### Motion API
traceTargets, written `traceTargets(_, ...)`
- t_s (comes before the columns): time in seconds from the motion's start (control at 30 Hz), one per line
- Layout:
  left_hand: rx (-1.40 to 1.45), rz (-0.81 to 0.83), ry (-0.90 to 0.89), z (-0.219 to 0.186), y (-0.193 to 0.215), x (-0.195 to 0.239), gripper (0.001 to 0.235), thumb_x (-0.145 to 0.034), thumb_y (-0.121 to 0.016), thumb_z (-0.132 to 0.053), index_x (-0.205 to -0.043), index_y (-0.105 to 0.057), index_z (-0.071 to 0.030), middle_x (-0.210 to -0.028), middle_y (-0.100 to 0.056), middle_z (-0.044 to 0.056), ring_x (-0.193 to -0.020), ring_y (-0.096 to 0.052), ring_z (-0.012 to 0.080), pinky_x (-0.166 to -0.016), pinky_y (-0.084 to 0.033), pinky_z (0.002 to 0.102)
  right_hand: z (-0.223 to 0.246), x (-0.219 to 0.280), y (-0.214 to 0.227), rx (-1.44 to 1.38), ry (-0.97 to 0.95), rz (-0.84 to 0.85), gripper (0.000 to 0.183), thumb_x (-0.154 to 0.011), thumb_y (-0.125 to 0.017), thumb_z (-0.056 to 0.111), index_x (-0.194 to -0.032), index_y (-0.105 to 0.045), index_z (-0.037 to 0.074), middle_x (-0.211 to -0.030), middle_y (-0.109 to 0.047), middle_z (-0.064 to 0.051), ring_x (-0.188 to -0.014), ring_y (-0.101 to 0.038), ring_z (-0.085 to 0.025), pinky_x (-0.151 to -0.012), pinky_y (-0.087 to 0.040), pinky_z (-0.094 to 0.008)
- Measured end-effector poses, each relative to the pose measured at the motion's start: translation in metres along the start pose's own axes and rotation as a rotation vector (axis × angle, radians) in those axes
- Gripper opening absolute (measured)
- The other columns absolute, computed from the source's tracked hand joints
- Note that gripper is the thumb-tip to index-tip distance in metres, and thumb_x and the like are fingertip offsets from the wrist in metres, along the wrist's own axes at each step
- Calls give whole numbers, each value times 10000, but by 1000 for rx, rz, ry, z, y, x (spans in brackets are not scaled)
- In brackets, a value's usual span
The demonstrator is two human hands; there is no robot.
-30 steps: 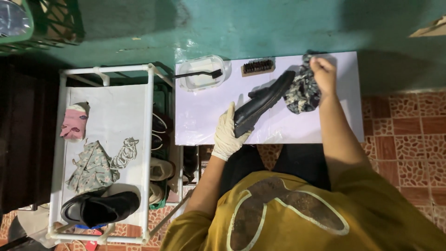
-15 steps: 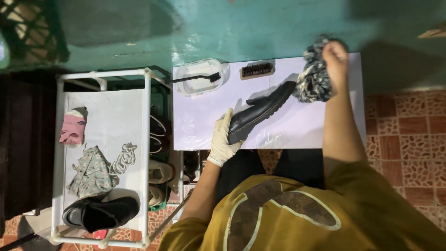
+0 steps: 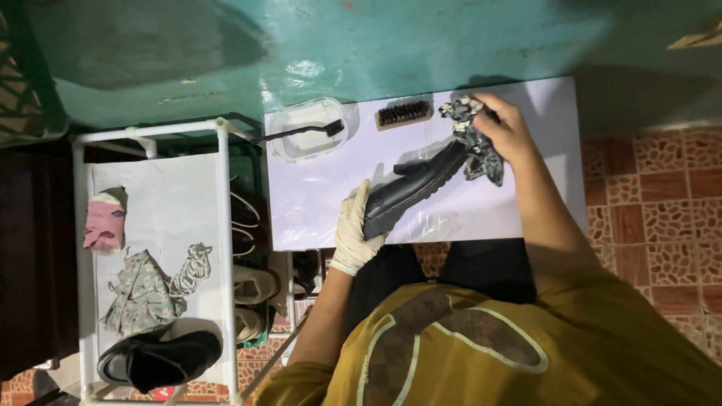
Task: The person cleans a black shoe using a cloth and a brush. They wipe the shoe with a patterned cloth, then use a brush to apply a white cleaning substance from a container onto the shoe's surface, scrubbing it thoroughly.
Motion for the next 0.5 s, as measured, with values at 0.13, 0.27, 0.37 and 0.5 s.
traceTargets(0.13,-49,-5,-5,-8,1,0,1186,-538,-912,-112,-1602,-398,-204,-1191,-579,155,-1252,-570,384,-1142,-413,457,-24,6,-28,-146,-45,-16,578,-870,-787,249,-1381,-590,64,-1032,-642,-68,-920,-642,-146,-823,-585,-333)
traceTargets(0.27,-48,-10,37,-2,0,3,1189,-534,-922,-123,-1600,-401,-201,-1202,-587,157,-1268,-566,376,-1143,-415,464,-32,8,-25,-130,38,-315,176,-936,-801,180,-1034,-692,83,-798,-634,4,-777,-560,-72,-686,-471,-227)
traceTargets(0.37,-34,-23,55,3,-1,4,1220,-524,-916,-114,-1613,-376,-223,-1217,-585,162,-1266,-568,384,-1141,-412,472,-36,4,-23,-150,35,-465,140,-956,-794,165,-909,-687,88,-708,-590,31,-698,-522,-70,-624,-419,-208)
traceTargets(0.5,-69,-32,89,5,0,6,1207,-541,-896,-115,-1617,-362,-233,-1249,-574,156,-1258,-577,378,-1130,-422,473,-50,10,-9,-142,1,-682,210,-932,-799,178,-798,-654,104,-674,-595,32,-673,-523,-85,-633,-436,-220)
Point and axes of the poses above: each hand's wrist, its own x-axis away from the middle knuckle, its own y-axis out of the back of the hand, z = x × y, the point moved 8 cm from there along -x, towards the middle knuckle
